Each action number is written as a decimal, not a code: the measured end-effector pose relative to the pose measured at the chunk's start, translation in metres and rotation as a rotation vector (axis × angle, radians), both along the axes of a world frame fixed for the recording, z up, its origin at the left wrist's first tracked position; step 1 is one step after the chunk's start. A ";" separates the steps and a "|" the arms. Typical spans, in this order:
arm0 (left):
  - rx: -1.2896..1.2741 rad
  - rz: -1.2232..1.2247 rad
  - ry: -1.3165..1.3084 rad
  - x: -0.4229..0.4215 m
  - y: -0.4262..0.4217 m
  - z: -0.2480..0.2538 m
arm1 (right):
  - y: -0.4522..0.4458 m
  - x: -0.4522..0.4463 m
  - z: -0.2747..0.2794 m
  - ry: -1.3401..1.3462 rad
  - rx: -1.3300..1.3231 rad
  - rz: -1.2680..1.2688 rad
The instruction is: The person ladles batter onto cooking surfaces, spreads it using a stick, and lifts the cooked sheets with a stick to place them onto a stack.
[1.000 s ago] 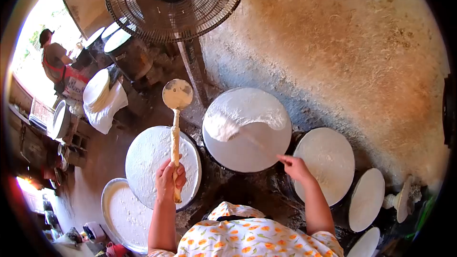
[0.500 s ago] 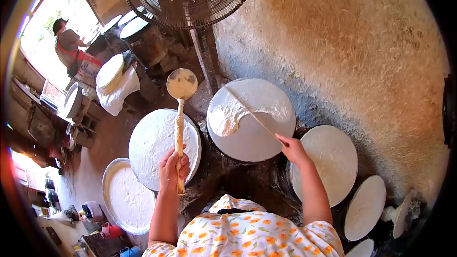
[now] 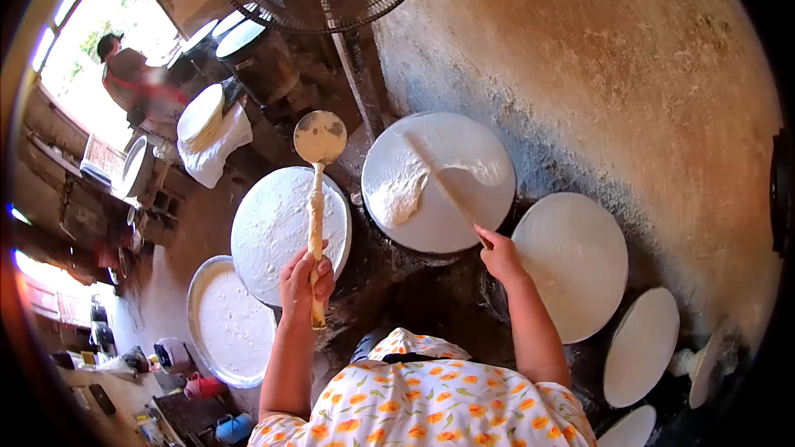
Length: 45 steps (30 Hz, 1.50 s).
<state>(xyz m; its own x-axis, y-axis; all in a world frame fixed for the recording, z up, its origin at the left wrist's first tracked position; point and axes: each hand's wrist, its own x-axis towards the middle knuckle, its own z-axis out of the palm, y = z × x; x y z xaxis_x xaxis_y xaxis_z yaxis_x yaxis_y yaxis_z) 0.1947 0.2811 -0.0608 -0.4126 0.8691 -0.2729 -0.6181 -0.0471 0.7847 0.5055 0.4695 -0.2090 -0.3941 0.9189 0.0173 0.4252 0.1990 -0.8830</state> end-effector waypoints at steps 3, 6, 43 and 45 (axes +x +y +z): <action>-0.003 -0.045 -0.021 -0.008 -0.004 0.003 | -0.048 0.031 0.061 -0.043 -0.207 0.099; -0.008 -0.081 -0.023 -0.021 -0.011 0.001 | -0.095 0.083 0.043 -0.042 -0.364 0.033; 0.057 -0.358 0.063 -0.107 -0.052 -0.010 | -0.229 -0.050 0.011 -0.548 0.071 -0.458; 0.056 -0.370 0.072 -0.100 -0.047 -0.007 | -0.225 -0.062 0.027 -0.246 0.028 -0.513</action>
<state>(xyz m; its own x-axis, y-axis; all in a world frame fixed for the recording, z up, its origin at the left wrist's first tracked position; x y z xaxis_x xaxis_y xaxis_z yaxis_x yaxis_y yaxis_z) 0.0945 0.2338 -0.0678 -0.0849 0.9756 -0.2025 -0.5446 0.1248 0.8294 0.4432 0.2449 -0.1820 0.1070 0.9942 0.0085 0.6657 -0.0653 -0.7433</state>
